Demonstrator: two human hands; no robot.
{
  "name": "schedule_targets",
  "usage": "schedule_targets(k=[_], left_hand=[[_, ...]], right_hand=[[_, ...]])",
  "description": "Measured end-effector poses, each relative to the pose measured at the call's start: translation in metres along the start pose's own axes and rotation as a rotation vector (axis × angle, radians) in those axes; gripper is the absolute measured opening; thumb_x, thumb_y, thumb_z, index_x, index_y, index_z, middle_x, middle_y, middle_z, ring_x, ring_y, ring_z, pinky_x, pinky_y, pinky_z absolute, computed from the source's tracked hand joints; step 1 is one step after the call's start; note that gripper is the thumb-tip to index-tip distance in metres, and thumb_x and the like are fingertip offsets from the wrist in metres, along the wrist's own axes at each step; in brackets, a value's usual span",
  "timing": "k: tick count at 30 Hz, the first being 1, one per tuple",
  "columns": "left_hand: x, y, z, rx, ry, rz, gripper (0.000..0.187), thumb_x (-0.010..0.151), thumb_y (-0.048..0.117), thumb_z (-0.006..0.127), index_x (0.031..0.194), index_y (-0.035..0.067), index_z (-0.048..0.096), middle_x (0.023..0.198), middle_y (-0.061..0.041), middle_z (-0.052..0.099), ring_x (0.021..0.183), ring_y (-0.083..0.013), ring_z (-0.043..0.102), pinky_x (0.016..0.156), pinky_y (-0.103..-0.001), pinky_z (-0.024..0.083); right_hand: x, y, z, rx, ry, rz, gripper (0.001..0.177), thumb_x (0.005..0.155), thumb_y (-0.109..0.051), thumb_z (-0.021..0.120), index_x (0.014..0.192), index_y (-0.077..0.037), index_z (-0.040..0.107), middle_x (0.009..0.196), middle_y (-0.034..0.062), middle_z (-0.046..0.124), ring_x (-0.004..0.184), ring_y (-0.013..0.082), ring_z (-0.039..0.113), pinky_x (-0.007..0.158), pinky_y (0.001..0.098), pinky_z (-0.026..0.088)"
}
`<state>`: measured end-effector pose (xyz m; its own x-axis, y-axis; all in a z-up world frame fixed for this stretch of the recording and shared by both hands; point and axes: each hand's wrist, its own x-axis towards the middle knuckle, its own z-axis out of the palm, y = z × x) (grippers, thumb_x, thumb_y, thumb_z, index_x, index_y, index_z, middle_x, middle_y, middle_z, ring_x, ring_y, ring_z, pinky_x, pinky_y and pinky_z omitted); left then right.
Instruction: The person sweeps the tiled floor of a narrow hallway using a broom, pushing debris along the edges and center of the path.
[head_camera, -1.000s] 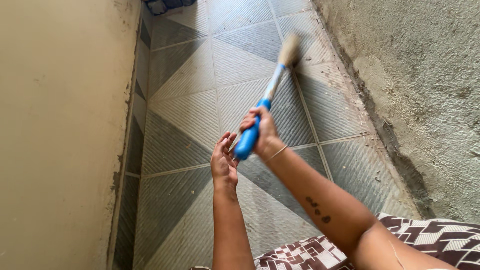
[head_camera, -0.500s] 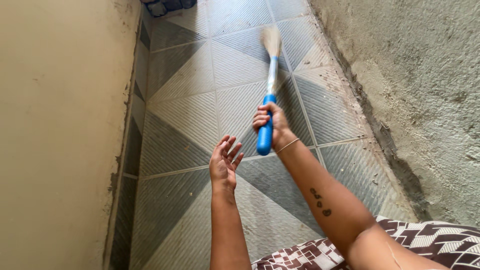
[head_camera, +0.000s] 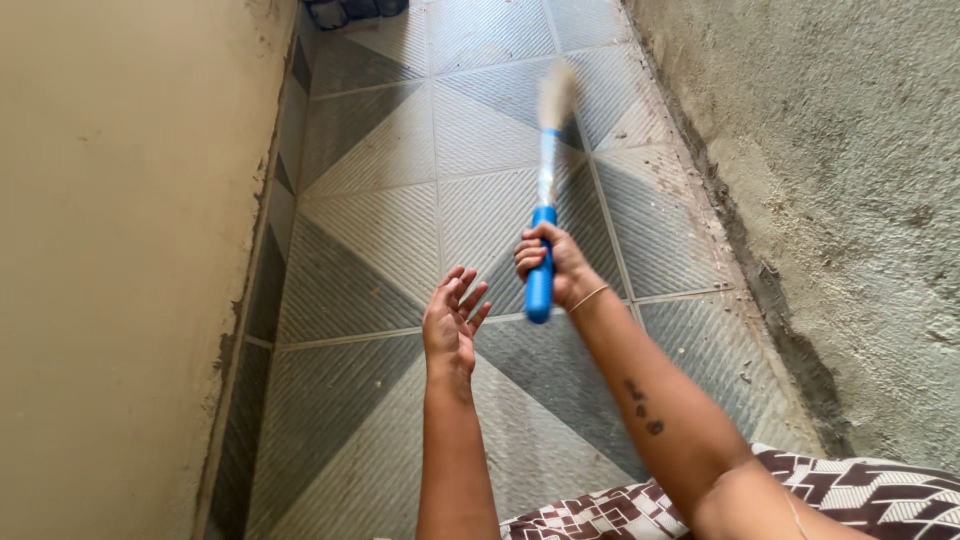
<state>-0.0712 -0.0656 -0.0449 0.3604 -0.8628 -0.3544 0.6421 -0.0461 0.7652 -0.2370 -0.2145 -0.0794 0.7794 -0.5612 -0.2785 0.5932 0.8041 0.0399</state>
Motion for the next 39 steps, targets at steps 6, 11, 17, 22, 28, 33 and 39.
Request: schedule_targets(k=[6,11,17,22,28,33,39], left_hand=[[0.013,-0.012,0.001,-0.02,0.037,0.026,0.046,0.094,0.027,0.057,0.138,0.011,0.056,0.138,-0.007,0.06,0.118,-0.0268,0.064,0.093,-0.044,0.051],[0.02,-0.02,0.002,-0.071,0.087,0.049,0.049,0.092,0.024,0.059,0.139,0.015,0.052,0.137,-0.007,0.057,0.115,-0.0278,0.063,0.089,-0.045,0.051],[0.014,-0.014,-0.002,-0.067,0.068,0.048,0.044,0.093,0.025,0.059,0.136,0.012,0.055,0.136,-0.008,0.057,0.115,-0.0277,0.065,0.088,-0.042,0.051],[0.002,0.001,-0.008,-0.07,0.115,0.045,0.041,0.093,0.025,0.057,0.132,0.012,0.06,0.136,-0.008,0.06,0.113,-0.0266,0.067,0.087,-0.04,0.053],[0.009,0.001,-0.013,-0.057,0.157,0.083,0.039,0.092,0.024,0.06,0.129,0.014,0.059,0.132,-0.005,0.06,0.112,-0.0234,0.065,0.083,-0.038,0.051],[0.013,-0.01,-0.025,-0.02,0.19,0.125,0.04,0.091,0.024,0.062,0.13,0.015,0.061,0.123,-0.007,0.062,0.11,-0.0206,0.062,0.08,-0.035,0.05],[0.013,-0.008,-0.033,-0.021,0.224,0.095,0.037,0.09,0.025,0.061,0.127,0.017,0.063,0.121,-0.005,0.063,0.108,-0.0198,0.063,0.079,-0.035,0.052]], right_hand=[[-0.035,0.016,0.056,-0.122,-0.204,0.377,0.028,0.099,-0.009,0.057,0.123,0.004,0.056,0.073,0.0015,0.053,0.052,0.0045,0.049,0.043,0.0186,0.045],[-0.027,0.051,0.06,0.282,-0.064,0.541,0.019,0.105,-0.014,0.054,0.109,0.004,0.047,0.076,0.0036,0.055,0.057,0.007,0.053,0.049,0.0202,0.051],[-0.022,-0.011,0.042,0.505,-0.105,0.321,0.02,0.101,-0.009,0.053,0.105,0.005,0.04,0.079,0.0064,0.053,0.058,0.0077,0.054,0.05,0.0202,0.052],[-0.001,-0.018,0.019,-0.144,-0.055,0.076,0.022,0.098,-0.009,0.063,0.097,-0.01,0.041,0.072,0.0002,0.053,0.055,0.0068,0.052,0.049,0.0211,0.048],[-0.009,0.058,0.008,-1.06,0.232,-0.3,0.047,0.084,-0.007,0.062,0.124,-0.021,0.041,0.076,0.006,0.057,0.054,0.0139,0.053,0.047,0.0315,0.047],[0.015,0.053,-0.091,-2.359,0.258,-0.489,0.081,0.08,-0.023,0.079,0.15,-0.024,0.039,0.107,0.0235,0.071,0.095,0.0406,0.069,0.082,0.0493,0.055],[-0.069,-0.014,-0.226,-2.638,0.728,0.342,0.078,0.085,-0.04,0.071,0.154,-0.041,0.036,0.139,0.0112,0.062,0.13,0.031,0.061,0.108,0.0448,0.051]])
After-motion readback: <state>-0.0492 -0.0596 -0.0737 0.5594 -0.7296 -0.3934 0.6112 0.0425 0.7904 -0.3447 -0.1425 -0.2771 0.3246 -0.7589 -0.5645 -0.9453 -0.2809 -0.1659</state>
